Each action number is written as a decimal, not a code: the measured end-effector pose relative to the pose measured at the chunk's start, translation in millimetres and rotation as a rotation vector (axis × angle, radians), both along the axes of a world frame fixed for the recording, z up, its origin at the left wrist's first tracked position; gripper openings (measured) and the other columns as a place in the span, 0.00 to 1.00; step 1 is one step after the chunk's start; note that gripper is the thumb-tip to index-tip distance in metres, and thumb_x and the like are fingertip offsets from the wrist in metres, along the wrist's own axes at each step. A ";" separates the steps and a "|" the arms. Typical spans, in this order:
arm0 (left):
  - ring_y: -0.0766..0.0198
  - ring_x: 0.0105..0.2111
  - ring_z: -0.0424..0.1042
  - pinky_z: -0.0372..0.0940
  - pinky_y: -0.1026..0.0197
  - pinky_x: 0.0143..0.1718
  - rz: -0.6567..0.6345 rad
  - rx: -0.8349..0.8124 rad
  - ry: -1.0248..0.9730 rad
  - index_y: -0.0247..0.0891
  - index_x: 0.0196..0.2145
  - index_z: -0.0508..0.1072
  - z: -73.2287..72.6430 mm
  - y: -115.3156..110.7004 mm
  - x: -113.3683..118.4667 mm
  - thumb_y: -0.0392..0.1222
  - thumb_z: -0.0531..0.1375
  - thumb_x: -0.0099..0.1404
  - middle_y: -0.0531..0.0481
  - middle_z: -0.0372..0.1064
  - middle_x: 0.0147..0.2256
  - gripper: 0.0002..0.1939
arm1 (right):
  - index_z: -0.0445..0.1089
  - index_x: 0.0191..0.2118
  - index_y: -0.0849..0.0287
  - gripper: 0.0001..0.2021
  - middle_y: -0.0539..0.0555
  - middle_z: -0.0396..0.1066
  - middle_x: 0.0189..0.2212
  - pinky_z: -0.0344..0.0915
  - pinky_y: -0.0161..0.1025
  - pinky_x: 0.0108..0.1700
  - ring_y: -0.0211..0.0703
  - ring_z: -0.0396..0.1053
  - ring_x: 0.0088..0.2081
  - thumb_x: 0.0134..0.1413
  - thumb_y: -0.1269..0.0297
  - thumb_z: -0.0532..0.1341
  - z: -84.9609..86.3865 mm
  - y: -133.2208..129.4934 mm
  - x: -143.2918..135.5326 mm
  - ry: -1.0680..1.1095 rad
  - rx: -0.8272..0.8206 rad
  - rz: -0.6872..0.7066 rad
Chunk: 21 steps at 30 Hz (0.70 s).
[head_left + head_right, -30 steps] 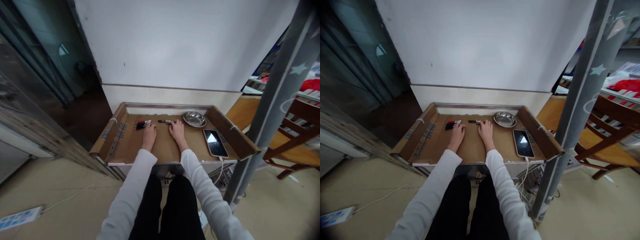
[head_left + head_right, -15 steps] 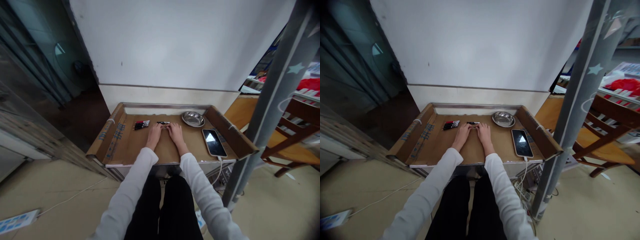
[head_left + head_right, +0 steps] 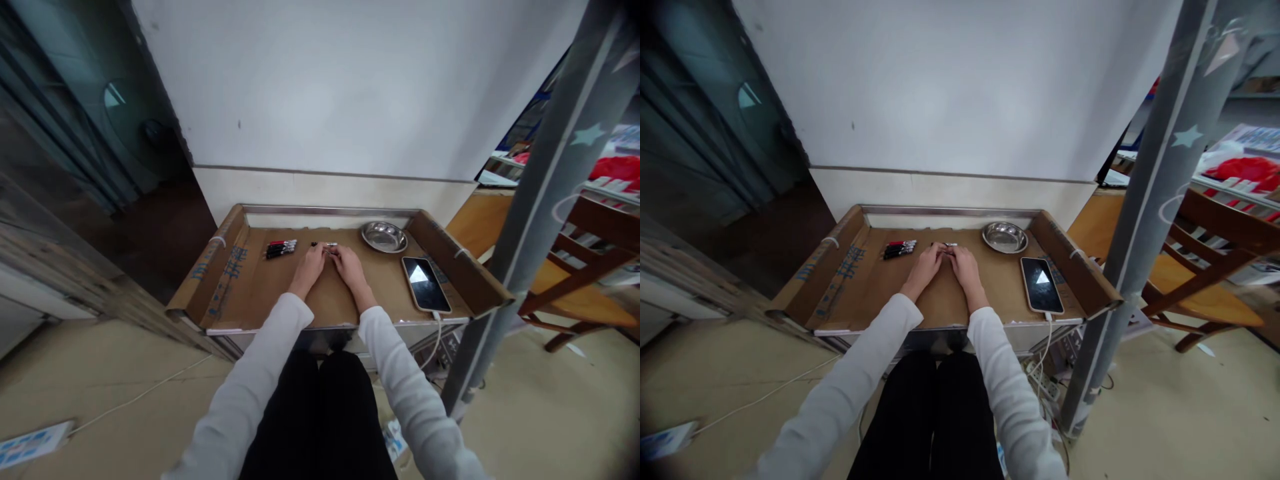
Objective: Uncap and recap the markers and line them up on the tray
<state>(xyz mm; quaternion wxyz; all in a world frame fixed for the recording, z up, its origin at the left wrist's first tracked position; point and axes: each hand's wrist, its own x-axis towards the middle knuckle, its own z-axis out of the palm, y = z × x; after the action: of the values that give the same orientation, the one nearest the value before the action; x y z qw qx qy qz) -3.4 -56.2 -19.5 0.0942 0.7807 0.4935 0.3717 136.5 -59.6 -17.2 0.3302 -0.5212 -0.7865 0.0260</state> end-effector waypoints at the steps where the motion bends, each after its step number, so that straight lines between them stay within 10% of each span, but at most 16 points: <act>1: 0.61 0.42 0.69 0.64 0.58 0.44 0.017 -0.010 0.006 0.36 0.50 0.61 0.4 -0.2 1.6 0.32 0.47 0.65 0.43 0.69 0.42 0.16 | 0.67 0.43 0.58 0.10 0.56 0.71 0.40 0.58 0.38 0.44 0.44 0.65 0.41 0.59 0.68 0.51 -0.1 0.0 1.1 -0.001 -0.003 -0.027; 8: 0.58 0.60 0.50 0.48 0.53 0.59 0.051 0.081 0.260 0.35 0.59 0.53 -4.1 7.9 7.6 0.30 0.48 0.62 0.41 0.53 0.59 0.26 | 0.68 0.42 0.57 0.11 0.56 0.72 0.37 0.55 0.38 0.41 0.44 0.65 0.39 0.60 0.65 0.50 1.6 -1.1 10.8 -0.029 -0.009 -0.287; 14: 0.54 0.48 0.63 0.55 0.51 0.49 0.060 0.076 0.329 0.40 0.46 0.68 -2.7 -0.4 3.6 0.45 0.51 0.65 0.43 0.67 0.44 0.15 | 0.69 0.41 0.57 0.12 0.56 0.73 0.35 0.52 0.38 0.38 0.45 0.65 0.36 0.61 0.64 0.49 0.5 -11.9 13.2 -0.075 -0.037 -0.437; 21: 0.61 0.45 0.65 0.55 0.58 0.47 -0.005 0.082 0.247 0.40 0.44 0.68 4.9 -14.5 -1.2 0.40 0.51 0.66 0.48 0.68 0.42 0.11 | 0.69 0.41 0.57 0.12 0.58 0.72 0.35 0.52 0.39 0.39 0.45 0.65 0.38 0.60 0.64 0.49 2.2 -30.4 1.1 -0.121 0.005 -0.404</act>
<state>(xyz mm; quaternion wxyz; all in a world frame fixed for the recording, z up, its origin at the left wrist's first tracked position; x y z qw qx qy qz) -4.6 -70.7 -14.6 0.0015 0.8249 0.4837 0.2925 137.6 -90.0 -15.0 0.2820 -0.6682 -0.6845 -0.0742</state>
